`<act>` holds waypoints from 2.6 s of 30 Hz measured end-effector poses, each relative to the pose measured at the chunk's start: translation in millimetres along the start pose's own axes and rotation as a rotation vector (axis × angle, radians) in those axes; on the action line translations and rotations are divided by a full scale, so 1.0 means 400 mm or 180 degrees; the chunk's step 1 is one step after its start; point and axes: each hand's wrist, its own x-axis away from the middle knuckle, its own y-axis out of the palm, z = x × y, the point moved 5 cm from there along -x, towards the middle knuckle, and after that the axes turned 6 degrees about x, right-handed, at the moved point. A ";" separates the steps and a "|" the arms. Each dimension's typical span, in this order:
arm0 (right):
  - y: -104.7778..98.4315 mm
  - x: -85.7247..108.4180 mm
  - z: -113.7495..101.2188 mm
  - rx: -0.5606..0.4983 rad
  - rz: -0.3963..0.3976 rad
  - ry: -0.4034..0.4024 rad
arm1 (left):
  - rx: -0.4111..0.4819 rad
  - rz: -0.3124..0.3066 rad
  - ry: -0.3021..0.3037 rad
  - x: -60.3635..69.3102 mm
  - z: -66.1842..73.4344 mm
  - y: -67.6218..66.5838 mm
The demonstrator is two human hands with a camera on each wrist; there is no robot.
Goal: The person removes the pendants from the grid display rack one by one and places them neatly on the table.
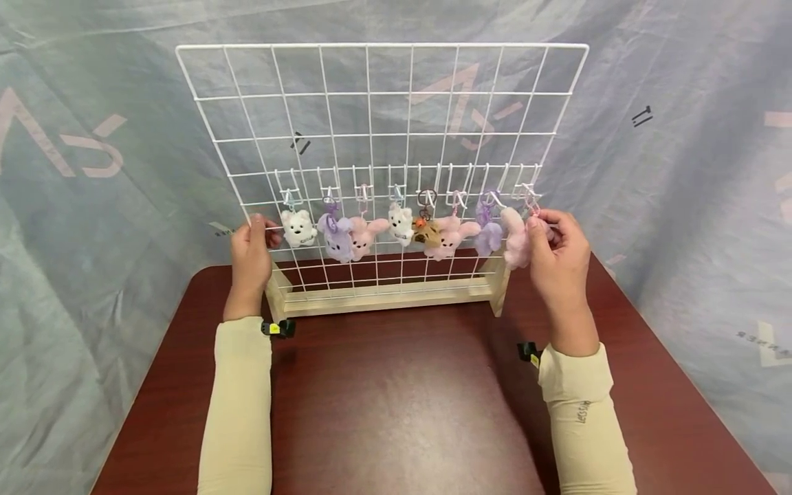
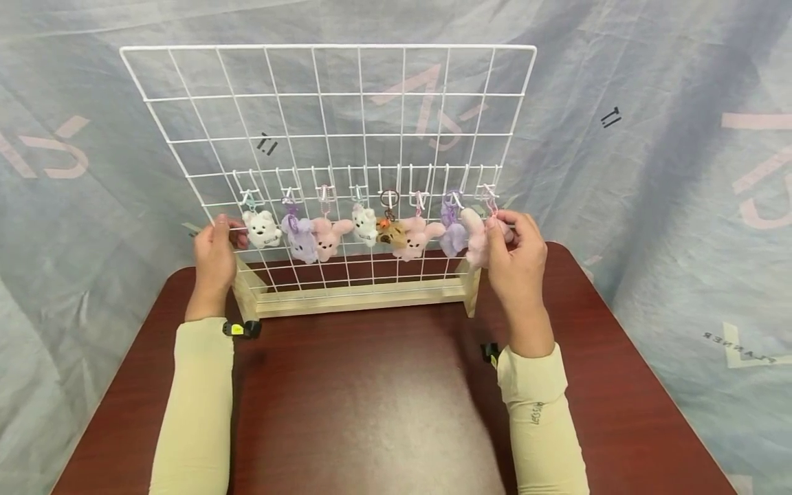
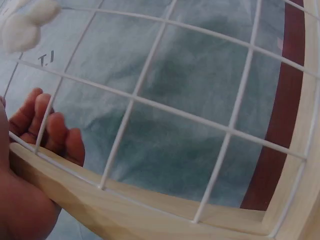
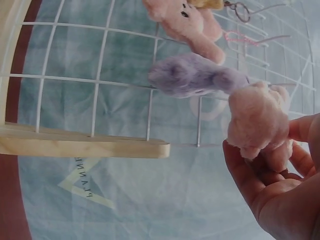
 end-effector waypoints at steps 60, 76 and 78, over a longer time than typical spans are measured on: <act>0.017 0.052 -0.082 -0.0490 -0.1891 0.0621 | 0.0056 0.0163 0.0189 -0.002 -0.014 0.009; 0.063 0.095 -0.062 0.0217 -0.3117 0.0360 | 0.0060 0.0237 0.0262 -0.004 -0.008 0.011; 0.062 0.102 -0.056 0.0393 -0.3227 0.0230 | 0.0061 0.0247 0.0264 -0.005 -0.009 0.013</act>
